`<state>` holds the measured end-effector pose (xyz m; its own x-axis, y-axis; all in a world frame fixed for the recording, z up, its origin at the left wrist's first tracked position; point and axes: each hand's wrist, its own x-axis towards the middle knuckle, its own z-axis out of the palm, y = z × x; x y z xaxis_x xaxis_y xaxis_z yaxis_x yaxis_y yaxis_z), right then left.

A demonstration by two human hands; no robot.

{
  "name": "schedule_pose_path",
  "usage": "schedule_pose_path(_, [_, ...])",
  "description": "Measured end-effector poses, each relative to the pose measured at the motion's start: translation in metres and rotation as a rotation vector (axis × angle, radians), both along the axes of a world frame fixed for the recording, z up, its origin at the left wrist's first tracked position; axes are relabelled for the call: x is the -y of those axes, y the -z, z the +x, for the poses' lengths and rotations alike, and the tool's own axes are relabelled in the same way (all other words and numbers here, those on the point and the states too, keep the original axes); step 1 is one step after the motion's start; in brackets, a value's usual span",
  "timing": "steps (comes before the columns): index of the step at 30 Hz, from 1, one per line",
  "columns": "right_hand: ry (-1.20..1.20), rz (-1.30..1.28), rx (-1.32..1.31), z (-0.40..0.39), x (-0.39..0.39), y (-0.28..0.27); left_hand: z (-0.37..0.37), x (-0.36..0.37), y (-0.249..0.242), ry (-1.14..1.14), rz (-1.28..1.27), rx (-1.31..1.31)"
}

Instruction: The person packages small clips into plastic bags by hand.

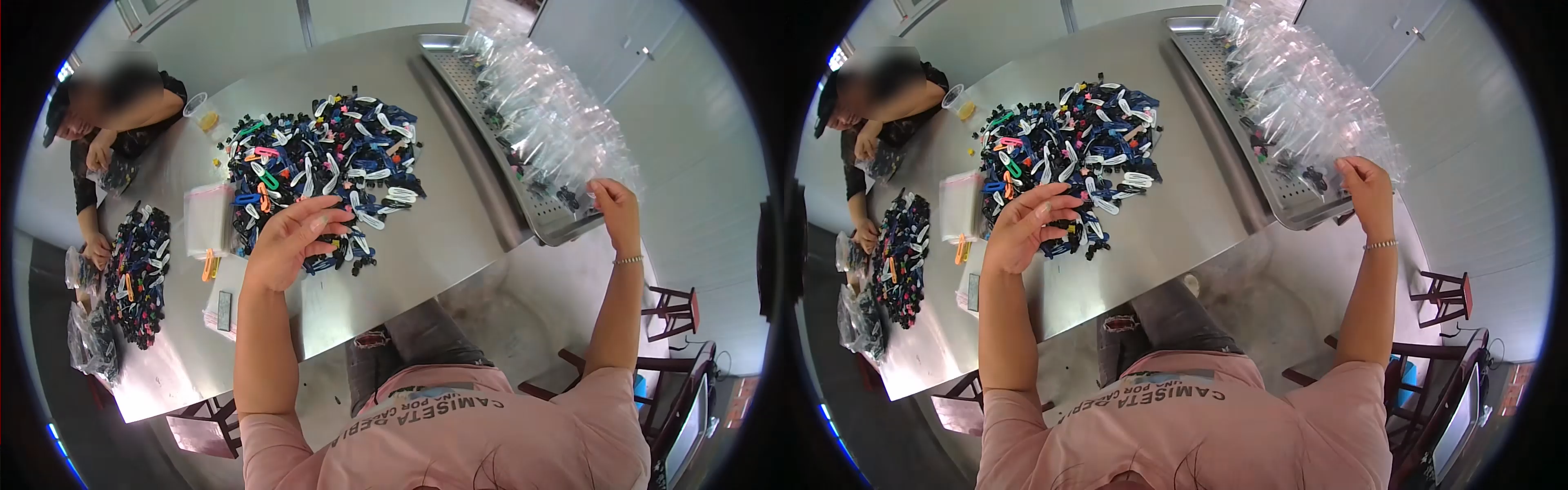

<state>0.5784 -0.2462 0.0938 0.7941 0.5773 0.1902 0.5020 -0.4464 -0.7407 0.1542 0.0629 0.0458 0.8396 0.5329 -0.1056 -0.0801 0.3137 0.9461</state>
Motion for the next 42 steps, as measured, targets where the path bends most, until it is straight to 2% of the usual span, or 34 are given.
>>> schedule_pose_path(2, [0.031,-0.061,-0.03,0.026,0.014,0.022,0.001,0.002,-0.001,-0.035,0.05,0.002])
schedule_pose_path(4, [0.112,0.02,0.161,0.033,0.018,0.035,0.002,0.001,0.002,-0.116,0.071,0.013])
schedule_pose_path(5, [0.112,0.028,0.159,0.036,0.023,0.04,0.004,0.001,0.002,-0.116,0.079,0.013])
schedule_pose_path(7, [0.253,0.042,0.277,0.016,0.021,0.039,0.004,0.002,-0.001,-0.19,0.069,0.018])
schedule_pose_path(11, [0.23,0.151,0.263,-0.028,0.02,0.051,-0.003,0.016,-0.013,-0.282,0.204,-0.092])
schedule_pose_path(13, [0.198,0.316,0.346,-0.06,0.012,0.063,-0.014,0.029,-0.009,-0.346,0.31,-0.127])
schedule_pose_path(15, [0.06,0.41,0.382,-0.101,-0.004,0.074,-0.03,0.043,0.015,-0.442,0.396,-0.182])
schedule_pose_path(16, [0.001,0.426,0.355,-0.118,-0.011,0.08,-0.037,0.056,0.022,-0.531,0.522,-0.278])
schedule_pose_path(18, [-0.266,0.182,0.746,-0.146,-0.026,0.09,-0.054,0.078,0.034,-0.667,0.753,-0.387])
schedule_pose_path(20, [-0.395,0.224,0.763,-0.17,-0.05,0.096,-0.074,0.091,0.04,-0.74,0.925,-0.497])
schedule_pose_path(21, [-0.478,0.242,0.789,-0.182,-0.058,0.097,-0.084,0.094,0.04,-0.764,0.92,-0.512])
schedule_pose_path(23, [-0.513,0.187,0.764,-0.209,-0.08,0.094,-0.102,0.102,0.038,-0.884,1.267,-0.787])
schedule_pose_path(25, [-0.673,0.27,0.585,-0.229,-0.107,0.1,-0.112,0.104,0.041,-0.905,1.192,-0.889])
schedule_pose_path(27, [-0.715,0.279,0.539,-0.245,-0.129,0.105,-0.119,0.098,0.043,-0.926,1.463,-1.0])
schedule_pose_path(28, [-0.749,0.283,0.494,-0.249,-0.134,0.106,-0.121,0.094,0.047,-0.885,1.498,-1.051])
schedule_pose_path(32, [-0.723,0.257,0.544,-0.252,-0.136,0.109,-0.121,0.084,0.048,-0.811,1.525,-1.04])
schedule_pose_path(34, [-0.734,0.278,0.395,-0.245,-0.132,0.113,-0.118,0.081,0.046,-0.764,1.491,-1.077])
schedule_pose_path(37, [-0.721,0.294,0.441,-0.245,-0.129,0.111,-0.116,0.069,0.053,-0.759,1.567,-1.187])
schedule_pose_path(40, [-0.758,0.283,0.488,-0.247,-0.13,0.107,-0.113,0.066,0.059,-0.788,1.658,-1.16])
schedule_pose_path(42, [-0.757,0.285,0.482,-0.25,-0.128,0.105,-0.113,0.067,0.057,-0.772,1.609,-1.162])
